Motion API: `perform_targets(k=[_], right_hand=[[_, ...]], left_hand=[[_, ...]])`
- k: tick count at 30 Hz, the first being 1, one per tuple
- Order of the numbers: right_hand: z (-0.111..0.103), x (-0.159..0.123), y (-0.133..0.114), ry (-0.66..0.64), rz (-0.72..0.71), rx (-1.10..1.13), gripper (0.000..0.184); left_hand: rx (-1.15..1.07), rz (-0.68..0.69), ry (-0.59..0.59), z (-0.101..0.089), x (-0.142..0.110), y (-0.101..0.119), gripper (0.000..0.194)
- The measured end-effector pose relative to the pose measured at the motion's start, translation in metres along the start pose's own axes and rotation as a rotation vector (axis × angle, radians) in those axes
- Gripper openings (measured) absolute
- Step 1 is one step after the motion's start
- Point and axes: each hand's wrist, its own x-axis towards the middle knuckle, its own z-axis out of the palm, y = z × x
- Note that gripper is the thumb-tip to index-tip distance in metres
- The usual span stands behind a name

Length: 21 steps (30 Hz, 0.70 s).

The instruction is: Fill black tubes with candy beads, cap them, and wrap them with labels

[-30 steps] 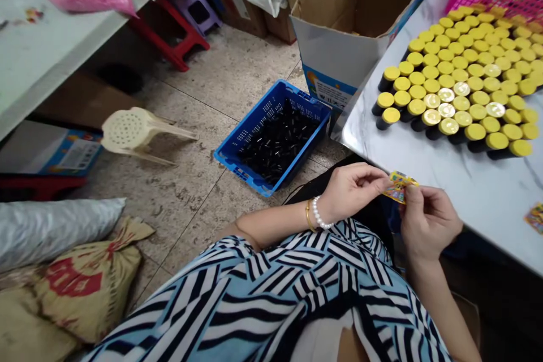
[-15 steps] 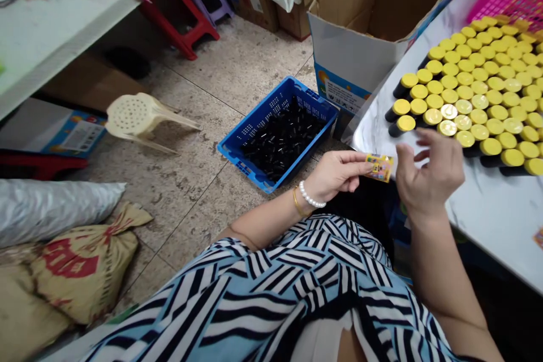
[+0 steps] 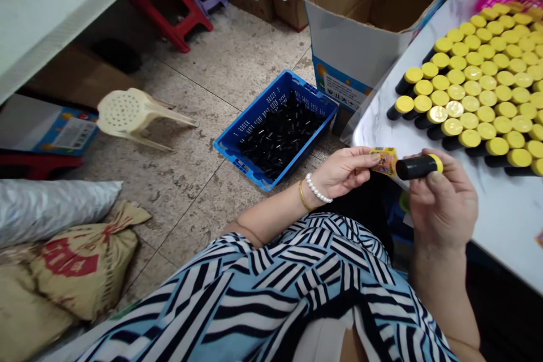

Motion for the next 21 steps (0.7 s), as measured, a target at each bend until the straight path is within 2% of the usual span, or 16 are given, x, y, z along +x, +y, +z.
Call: perform_targets(k=[8, 14, 21], right_hand=[[0.004, -0.008, -0.007, 0.156, 0.017, -0.132, 0.032], [0.008, -0.021, -0.016, 0.226, -0.062, -0.321, 0.035], [0.004, -0.024, -0.018, 0.162, -0.058, -0.387, 0.032]], left_hand=[[-0.035, 0.005, -0.050, 0.017, 0.006, -0.007, 0.011], [-0.064, -0.044, -0.087, 0.016, 0.012, -0.007, 0.013], [-0.083, -0.044, -0.103, 0.010, 0.014, -0.012, 0.018]])
